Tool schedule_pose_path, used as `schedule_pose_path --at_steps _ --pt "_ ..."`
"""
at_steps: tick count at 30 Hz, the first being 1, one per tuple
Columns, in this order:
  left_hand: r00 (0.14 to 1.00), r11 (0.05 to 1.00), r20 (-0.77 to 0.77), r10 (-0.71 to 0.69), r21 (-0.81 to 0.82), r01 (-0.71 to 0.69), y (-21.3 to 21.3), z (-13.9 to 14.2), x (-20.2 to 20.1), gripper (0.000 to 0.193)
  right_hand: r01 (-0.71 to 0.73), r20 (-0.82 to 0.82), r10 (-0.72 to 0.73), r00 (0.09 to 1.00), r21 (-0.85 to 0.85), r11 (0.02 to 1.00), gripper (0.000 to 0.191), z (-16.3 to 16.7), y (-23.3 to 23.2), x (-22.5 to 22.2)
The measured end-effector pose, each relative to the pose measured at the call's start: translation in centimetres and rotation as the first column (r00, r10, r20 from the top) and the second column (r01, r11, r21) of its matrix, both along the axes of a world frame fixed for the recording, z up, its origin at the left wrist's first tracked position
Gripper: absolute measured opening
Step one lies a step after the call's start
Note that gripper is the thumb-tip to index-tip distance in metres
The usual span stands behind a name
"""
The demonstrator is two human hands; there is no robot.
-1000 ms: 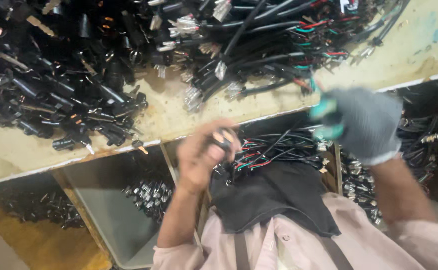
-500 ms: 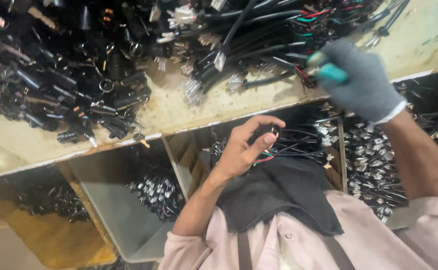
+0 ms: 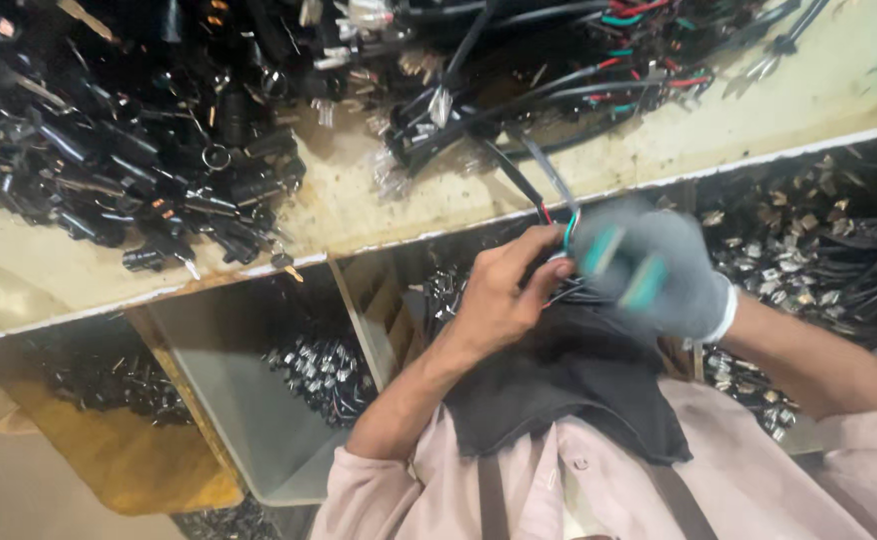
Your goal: The person repeatedly picks up black wires with colored inner conductors from a pile on a workbench, uses teal-handled pliers to cut the wire ends, and places the cut pieces into a bin below. The action is continuous and repetitive throughout the clip.
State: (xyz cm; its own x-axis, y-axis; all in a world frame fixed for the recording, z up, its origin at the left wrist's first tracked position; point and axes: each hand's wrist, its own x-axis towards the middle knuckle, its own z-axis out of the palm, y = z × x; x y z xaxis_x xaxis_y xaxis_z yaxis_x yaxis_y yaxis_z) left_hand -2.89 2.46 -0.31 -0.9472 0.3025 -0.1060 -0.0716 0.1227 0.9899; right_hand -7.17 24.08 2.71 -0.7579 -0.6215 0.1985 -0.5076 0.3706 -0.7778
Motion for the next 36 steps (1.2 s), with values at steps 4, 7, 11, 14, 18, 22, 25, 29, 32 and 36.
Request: schedule_pose_path --at_steps 4,7,11,14,18,22,25,29,32,36 --pt "0.979 0.997 -0.186 0.08 0.024 -0.077 -0.1 0.3 0.3 0.03 0.484 0.548 -0.208 0.81 -0.425 0.765 0.031 0.8 -1.1 1.9" --pt "0.992 0.988 -0.12 0.048 0.152 -0.03 -0.3 0.4 0.6 0.029 0.725 0.77 0.12 0.627 -0.633 0.272 0.031 1.2 -2.6 2.6" --pt "0.99 0.985 -0.118 0.073 0.166 -0.053 -0.6 -0.1 0.9 0.034 0.755 0.795 0.309 0.522 -0.599 0.267 0.032 0.4 -4.9 1.6" --pt "0.991 0.974 -0.039 0.13 0.191 -0.121 -0.9 -0.4 1.4 0.04 0.766 0.817 0.302 0.491 -0.57 0.298 0.032 -0.1 -5.1 1.2" --pt "0.99 0.919 0.139 -0.021 0.393 -0.036 -1.1 -0.3 2.1 0.049 0.783 0.811 0.24 0.533 -0.58 0.223 0.033 -0.4 -4.3 1.5" --pt "0.999 0.93 0.053 0.006 0.366 -0.025 -1.2 -0.2 1.9 0.047 0.781 0.823 0.291 0.488 -0.561 0.276 0.034 -0.6 -4.2 1.0" --pt "0.999 0.919 0.037 -0.012 0.394 -0.004 -2.0 0.6 1.3 0.049 0.774 0.832 0.017 0.554 -0.523 0.357 0.034 0.3 -4.2 -0.4" --pt "0.95 0.696 0.312 -0.026 0.688 -0.207 -3.7 4.4 0.7 0.056 0.408 0.2 -0.359 0.912 -0.345 0.845 0.035 2.5 -5.9 -1.8" --pt "0.983 0.838 -0.015 -0.184 0.521 0.165 -2.6 7.9 0.4 0.044 0.106 0.089 -0.098 0.991 -0.095 0.99 0.036 3.4 -8.8 -2.5" --pt "0.754 0.815 -0.311 -0.578 -0.171 0.554 0.5 9.4 0.8 0.051 0.123 0.094 -0.128 0.987 0.056 0.991 0.036 3.3 -7.8 -5.6"
